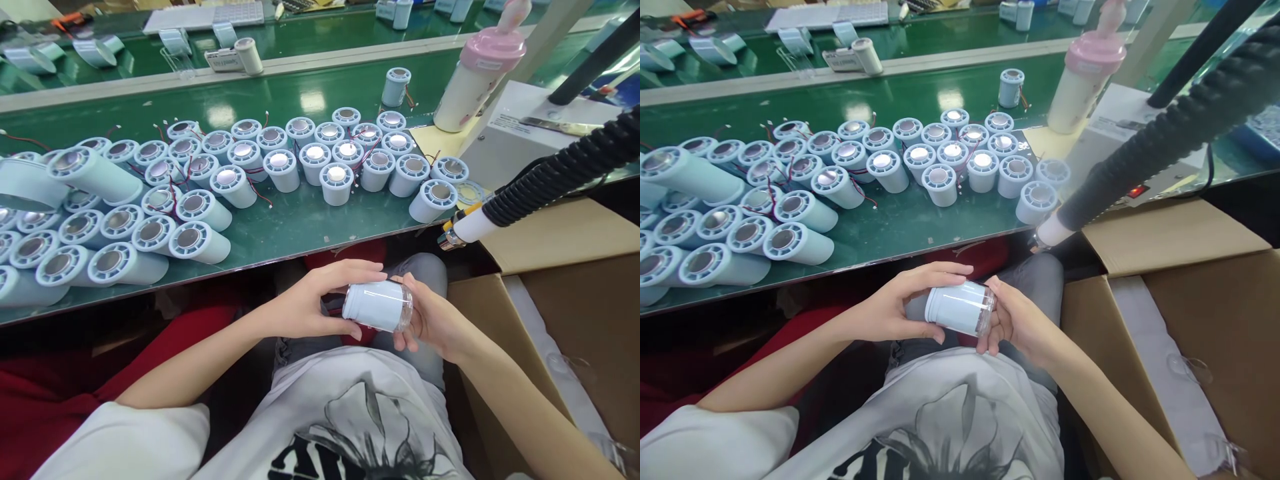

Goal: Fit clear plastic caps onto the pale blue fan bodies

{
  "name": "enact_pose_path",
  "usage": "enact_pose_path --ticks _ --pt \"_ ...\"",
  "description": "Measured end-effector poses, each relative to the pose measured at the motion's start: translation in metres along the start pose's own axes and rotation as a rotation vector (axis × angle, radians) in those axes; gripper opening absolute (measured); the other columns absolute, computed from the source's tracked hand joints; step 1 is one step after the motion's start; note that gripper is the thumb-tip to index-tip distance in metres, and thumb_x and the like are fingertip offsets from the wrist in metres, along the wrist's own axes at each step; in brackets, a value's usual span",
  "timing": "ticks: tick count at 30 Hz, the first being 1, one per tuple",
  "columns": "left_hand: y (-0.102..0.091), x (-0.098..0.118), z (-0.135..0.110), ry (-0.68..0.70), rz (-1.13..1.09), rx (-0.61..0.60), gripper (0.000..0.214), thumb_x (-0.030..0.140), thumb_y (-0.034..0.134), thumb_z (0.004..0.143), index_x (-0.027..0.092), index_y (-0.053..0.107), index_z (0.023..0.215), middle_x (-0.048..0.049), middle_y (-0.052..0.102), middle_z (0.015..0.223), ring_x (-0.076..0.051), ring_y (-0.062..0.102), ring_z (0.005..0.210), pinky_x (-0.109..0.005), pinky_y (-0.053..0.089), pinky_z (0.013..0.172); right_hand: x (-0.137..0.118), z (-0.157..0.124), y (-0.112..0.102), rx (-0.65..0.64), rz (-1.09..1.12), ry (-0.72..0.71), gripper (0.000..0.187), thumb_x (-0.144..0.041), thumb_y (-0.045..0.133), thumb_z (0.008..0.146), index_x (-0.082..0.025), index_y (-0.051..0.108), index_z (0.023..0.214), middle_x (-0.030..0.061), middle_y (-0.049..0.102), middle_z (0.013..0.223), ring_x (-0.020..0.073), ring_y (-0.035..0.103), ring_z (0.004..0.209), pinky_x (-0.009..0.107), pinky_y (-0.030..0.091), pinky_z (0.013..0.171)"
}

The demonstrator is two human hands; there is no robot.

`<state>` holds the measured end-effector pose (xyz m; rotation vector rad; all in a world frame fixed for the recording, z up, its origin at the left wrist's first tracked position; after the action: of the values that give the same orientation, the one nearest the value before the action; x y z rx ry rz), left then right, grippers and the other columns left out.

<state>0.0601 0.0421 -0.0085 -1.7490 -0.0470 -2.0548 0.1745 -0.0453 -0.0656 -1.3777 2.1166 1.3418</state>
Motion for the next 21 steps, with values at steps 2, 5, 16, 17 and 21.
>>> enact_pose_path --ticks 2,5,16,17,21 --pt "0.001 0.0 0.0 -0.004 -0.012 0.007 0.074 0.021 0.084 0.07 0.033 0.055 0.137 -0.0098 0.051 0.146 -0.03 0.051 0.132 -0.042 0.046 0.107 0.003 -0.001 0.0 0.012 -0.01 0.046 0.057 -0.07 0.055 0.085 -0.014 0.062 0.089 0.0044 0.067 0.058 0.0118 0.062 0.043 0.014 0.047 0.037" --pt "0.002 0.0 0.0 -0.052 -0.035 0.025 0.069 0.023 0.082 0.072 0.031 0.056 0.135 -0.0111 0.056 0.139 -0.03 0.053 0.128 -0.04 0.051 0.101 0.009 -0.002 0.001 -0.004 -0.026 0.114 0.062 -0.071 0.041 0.091 -0.013 0.063 0.094 0.006 0.067 0.062 0.0107 0.059 0.041 0.014 0.045 0.036" --pt "0.009 -0.01 -0.007 -0.356 -0.279 0.07 0.067 0.03 0.078 0.077 0.025 0.05 0.138 -0.0102 0.063 0.124 -0.022 0.068 0.098 -0.03 0.06 0.078 -0.036 -0.043 0.012 0.097 -1.036 -0.93 0.071 -0.023 0.076 0.085 -0.044 0.041 0.143 0.0007 0.035 0.157 0.0262 0.046 0.135 0.042 0.043 0.11" --pt "0.01 -0.012 -0.008 -0.375 -0.304 0.049 0.067 0.031 0.077 0.078 0.026 0.048 0.139 -0.0104 0.064 0.122 -0.021 0.069 0.094 -0.029 0.059 0.075 -0.037 -0.047 0.015 0.097 -1.11 -0.991 0.069 -0.014 0.073 0.085 -0.045 0.045 0.14 -0.0004 0.039 0.154 0.0256 0.045 0.136 0.042 0.042 0.111" --pt "0.01 -0.006 -0.004 -0.334 -0.31 -0.005 0.076 0.027 0.08 0.075 0.03 0.046 0.143 -0.0099 0.059 0.134 -0.022 0.067 0.104 -0.031 0.058 0.085 -0.032 -0.038 0.001 0.089 -0.806 -0.762 0.055 -0.026 0.075 0.085 -0.036 0.054 0.136 0.0058 0.057 0.14 0.0272 0.057 0.124 0.04 0.055 0.097"
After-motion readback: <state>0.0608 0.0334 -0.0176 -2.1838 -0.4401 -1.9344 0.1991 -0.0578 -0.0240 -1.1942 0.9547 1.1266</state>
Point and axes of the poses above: each hand's wrist, its own z-axis towards the middle knuckle, its own y-axis out of the palm, x = y × z, the point moved 7 cm from there along z, towards the middle knuckle
